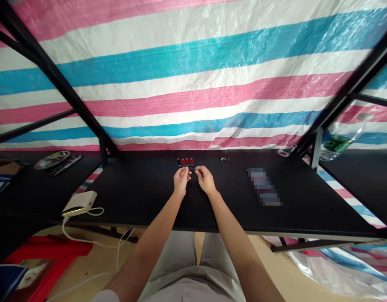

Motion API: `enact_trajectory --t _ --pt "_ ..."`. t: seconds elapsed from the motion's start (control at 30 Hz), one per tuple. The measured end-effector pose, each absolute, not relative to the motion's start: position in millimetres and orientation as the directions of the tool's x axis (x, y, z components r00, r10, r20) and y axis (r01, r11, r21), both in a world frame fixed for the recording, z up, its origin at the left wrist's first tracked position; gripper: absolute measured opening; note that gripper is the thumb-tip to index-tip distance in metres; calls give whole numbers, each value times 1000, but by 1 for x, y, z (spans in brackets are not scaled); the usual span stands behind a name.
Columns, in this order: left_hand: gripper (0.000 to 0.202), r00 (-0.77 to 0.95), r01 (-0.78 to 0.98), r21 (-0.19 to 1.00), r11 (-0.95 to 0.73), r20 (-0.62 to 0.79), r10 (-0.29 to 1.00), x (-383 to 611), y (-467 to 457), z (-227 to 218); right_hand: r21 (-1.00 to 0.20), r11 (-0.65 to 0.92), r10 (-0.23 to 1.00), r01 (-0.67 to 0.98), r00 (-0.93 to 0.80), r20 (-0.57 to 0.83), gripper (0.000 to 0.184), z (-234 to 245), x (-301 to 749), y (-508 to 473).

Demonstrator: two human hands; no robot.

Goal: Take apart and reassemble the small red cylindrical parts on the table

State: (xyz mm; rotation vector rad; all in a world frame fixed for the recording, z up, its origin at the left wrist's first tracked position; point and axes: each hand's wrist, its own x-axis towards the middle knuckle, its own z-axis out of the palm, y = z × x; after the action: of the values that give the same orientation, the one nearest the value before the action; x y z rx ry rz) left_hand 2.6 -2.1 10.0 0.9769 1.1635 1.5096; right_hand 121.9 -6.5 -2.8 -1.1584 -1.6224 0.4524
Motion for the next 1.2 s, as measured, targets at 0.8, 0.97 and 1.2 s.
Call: enact_trajectory --t 0.8,0.97,1.2 --pt "32 -213 -206 973 -103 58 975 2 0 6 -757 438 870 484 -16 493 21 -13 125 -1" --pt "32 -342 -211 969 -127 49 938 0 3 3 -690 459 845 559 -34 534 17 -14 127 1" --pt "33 -337 -220 968 -122 42 941 -1 3 3 -719 479 827 503 17 562 21 -5 126 -3"
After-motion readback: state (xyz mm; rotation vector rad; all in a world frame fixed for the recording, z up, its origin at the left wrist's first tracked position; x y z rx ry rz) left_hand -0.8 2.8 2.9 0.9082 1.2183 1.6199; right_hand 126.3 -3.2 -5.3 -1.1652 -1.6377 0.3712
